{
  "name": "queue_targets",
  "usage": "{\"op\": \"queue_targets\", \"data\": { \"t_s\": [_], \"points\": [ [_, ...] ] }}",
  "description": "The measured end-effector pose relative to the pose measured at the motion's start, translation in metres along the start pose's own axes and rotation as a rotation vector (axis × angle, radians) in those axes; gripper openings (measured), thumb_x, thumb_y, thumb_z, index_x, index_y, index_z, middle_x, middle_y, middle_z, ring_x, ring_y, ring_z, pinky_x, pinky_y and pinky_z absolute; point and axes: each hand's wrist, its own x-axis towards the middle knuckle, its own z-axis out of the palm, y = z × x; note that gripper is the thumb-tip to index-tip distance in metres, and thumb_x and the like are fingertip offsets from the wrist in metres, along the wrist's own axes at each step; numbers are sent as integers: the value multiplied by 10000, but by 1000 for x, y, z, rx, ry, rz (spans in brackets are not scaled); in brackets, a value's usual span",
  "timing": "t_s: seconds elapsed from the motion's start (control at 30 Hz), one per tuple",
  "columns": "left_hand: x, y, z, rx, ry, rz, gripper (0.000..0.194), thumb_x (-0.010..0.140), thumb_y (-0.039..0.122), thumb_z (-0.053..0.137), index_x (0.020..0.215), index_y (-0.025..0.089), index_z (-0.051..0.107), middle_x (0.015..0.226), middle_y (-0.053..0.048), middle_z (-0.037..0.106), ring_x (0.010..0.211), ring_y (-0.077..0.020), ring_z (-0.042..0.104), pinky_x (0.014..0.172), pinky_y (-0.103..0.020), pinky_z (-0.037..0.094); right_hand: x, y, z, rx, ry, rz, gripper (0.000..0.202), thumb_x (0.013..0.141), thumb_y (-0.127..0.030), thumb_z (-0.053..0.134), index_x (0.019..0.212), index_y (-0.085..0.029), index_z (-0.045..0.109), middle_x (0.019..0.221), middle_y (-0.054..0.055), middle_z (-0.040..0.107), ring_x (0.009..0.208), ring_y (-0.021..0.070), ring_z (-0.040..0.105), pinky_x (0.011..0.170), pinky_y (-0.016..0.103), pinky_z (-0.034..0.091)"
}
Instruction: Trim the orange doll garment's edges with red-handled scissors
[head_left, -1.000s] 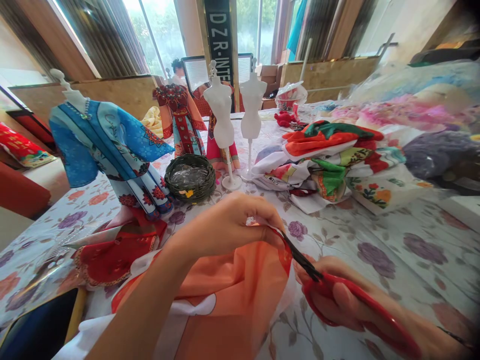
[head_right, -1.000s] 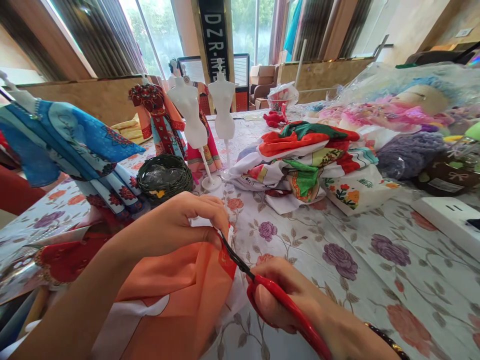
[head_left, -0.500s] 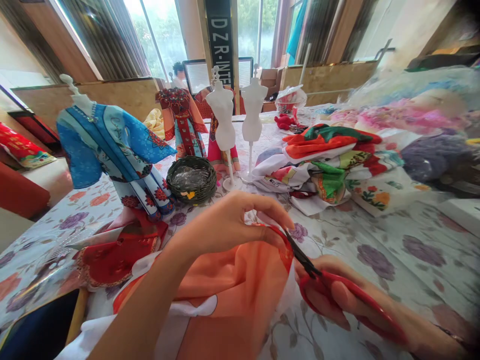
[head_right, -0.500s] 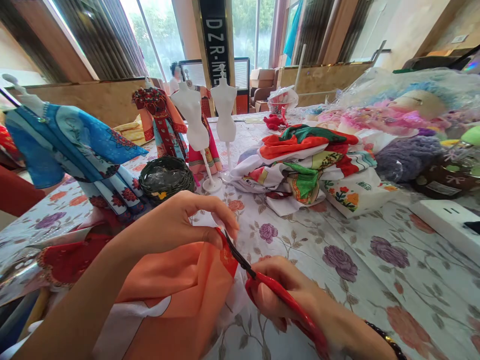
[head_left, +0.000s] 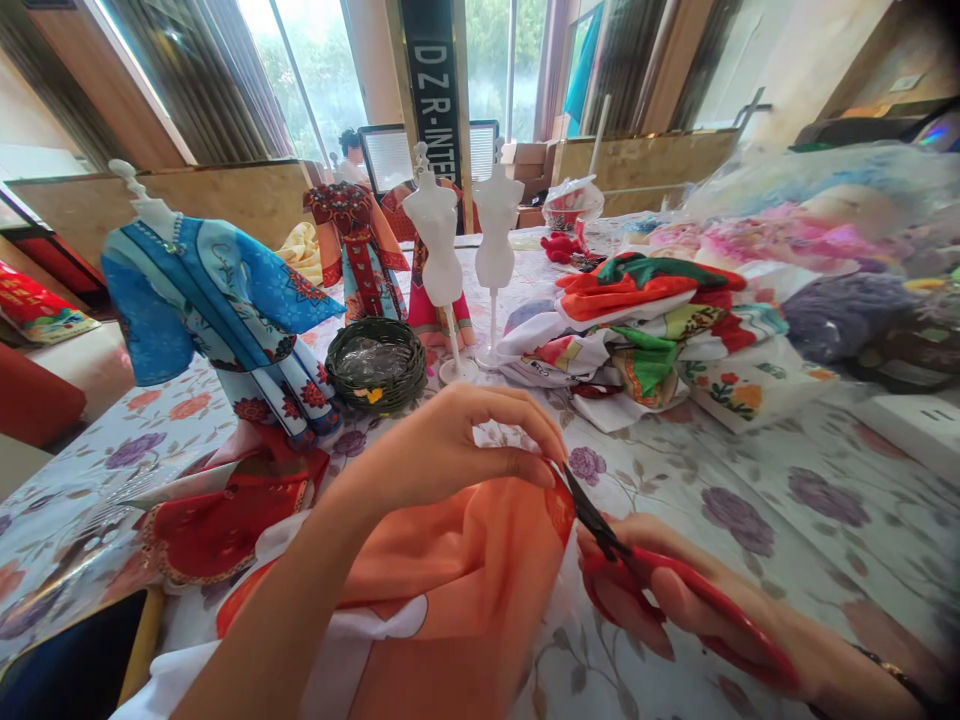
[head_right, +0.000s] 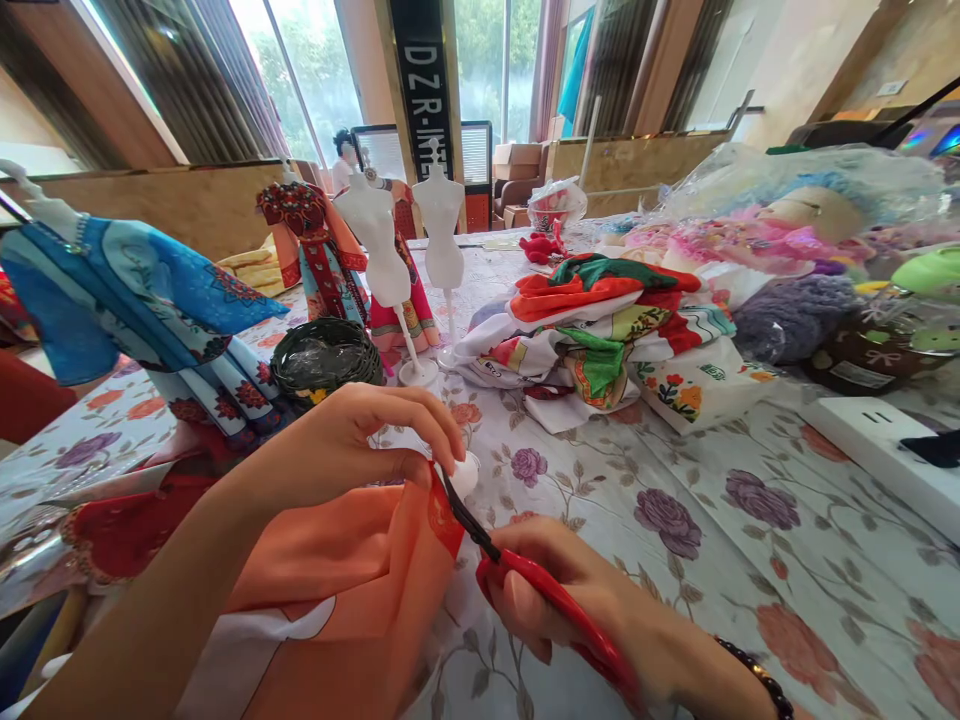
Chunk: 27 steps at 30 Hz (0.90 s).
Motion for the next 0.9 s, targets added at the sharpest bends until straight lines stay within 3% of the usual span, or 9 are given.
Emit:
{"op": "queue_targets", "data": {
  "t_s": [0.13, 0.27, 0.43, 0.63, 0.77, 0.9],
  "points": [
    [1, 1, 0, 18, -9, 4, 59, 811, 182, 659, 810, 149, 708, 887, -37, 694, 861, -124, 645, 941, -287, 475, 2, -11, 1, -47, -3, 64, 576, 800, -764, 382, 626, -216, 420, 645, -16, 412, 591, 157, 374, 605, 308, 336],
    [0, 3, 0, 38, 20, -2, 49, 795, 164, 674, 796, 150, 721, 869, -36, 699, 836, -124, 645, 871, -258, 499, 4, -14, 1, -44, -19, 35, 572, 826, -751, 349, 640, -214, 417, 644, -18, 408, 592, 155, 376, 614, 308, 340],
    [0, 3, 1, 63, 54, 37, 72, 791, 130, 671, 791, 153, 740, 854, -35, 700, 810, -114, 640, 792, -215, 510, 4, -2, 1, -40, -53, -19, 543, 877, -698, 324, 651, -211, 409, 641, -26, 399, 590, 144, 365, 614, 298, 338],
    [1, 1, 1, 72, 67, 24, 110, 788, 93, 664, 844, 132, 751, 876, -38, 677, 786, -91, 631, 736, -172, 504, 5, 10, 1, 88, -59, -90, 453, 894, -671, 328, 798, -246, 448, 609, -54, 426, 592, 146, 372, 600, 292, 311],
    [1, 1, 1, 79, 59, -3, 121, 779, 146, 694, 894, 147, 731, 893, -14, 680, 830, -86, 627, 790, -167, 485, 8, 4, 5, 116, -80, -108, 413, 897, -657, 333, 882, -260, 443, 650, -56, 436, 607, 146, 378, 618, 299, 311],
    [0, 2, 0, 64, 36, -43, 89, 792, 188, 689, 869, 144, 686, 895, -4, 683, 902, -97, 621, 842, -176, 463, 9, 0, 7, 130, -74, -80, 439, 883, -666, 357, 809, -241, 438, 663, -46, 437, 612, 149, 357, 627, 309, 308]
  ]
}}
